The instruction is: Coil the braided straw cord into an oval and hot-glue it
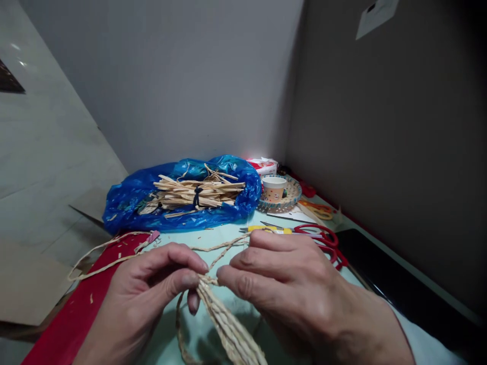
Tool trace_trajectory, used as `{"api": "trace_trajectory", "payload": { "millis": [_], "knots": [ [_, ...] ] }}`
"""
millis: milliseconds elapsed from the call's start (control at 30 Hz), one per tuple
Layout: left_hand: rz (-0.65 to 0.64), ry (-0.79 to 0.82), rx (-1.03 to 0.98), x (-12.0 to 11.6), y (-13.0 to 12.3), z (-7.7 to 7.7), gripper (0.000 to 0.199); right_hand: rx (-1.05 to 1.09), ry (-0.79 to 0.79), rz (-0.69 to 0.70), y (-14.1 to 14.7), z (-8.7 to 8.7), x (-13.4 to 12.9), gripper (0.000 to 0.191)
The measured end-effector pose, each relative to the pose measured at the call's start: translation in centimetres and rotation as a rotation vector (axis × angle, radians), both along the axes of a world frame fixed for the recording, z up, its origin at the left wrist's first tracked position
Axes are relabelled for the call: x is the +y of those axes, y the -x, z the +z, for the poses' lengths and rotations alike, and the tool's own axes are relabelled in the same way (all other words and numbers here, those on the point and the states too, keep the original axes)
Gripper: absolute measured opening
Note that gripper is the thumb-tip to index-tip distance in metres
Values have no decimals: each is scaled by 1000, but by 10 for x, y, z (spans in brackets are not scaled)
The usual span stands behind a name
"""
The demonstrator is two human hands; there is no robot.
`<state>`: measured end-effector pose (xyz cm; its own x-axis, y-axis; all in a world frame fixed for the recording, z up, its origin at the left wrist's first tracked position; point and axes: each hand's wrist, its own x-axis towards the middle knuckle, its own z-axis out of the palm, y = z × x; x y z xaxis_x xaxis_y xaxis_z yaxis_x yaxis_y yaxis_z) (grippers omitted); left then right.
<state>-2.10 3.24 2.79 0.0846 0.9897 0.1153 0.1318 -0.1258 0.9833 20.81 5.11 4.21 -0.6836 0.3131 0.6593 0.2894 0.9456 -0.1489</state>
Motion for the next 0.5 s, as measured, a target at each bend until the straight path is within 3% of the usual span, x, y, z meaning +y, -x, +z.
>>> {"api": "trace_trajectory", "payload": {
  "millis": [167,333,500],
  "knots": [
    [-25,34,-2,1,-6,2,10,4,-32,-17,0,4,3,34],
    [108,38,2,-7,-23,11,10,47,82,51,-3,6,5,30],
    [107,59,-20,-9,-24,11,13,164,167,121,-2,6,7,20]
  ]
}}
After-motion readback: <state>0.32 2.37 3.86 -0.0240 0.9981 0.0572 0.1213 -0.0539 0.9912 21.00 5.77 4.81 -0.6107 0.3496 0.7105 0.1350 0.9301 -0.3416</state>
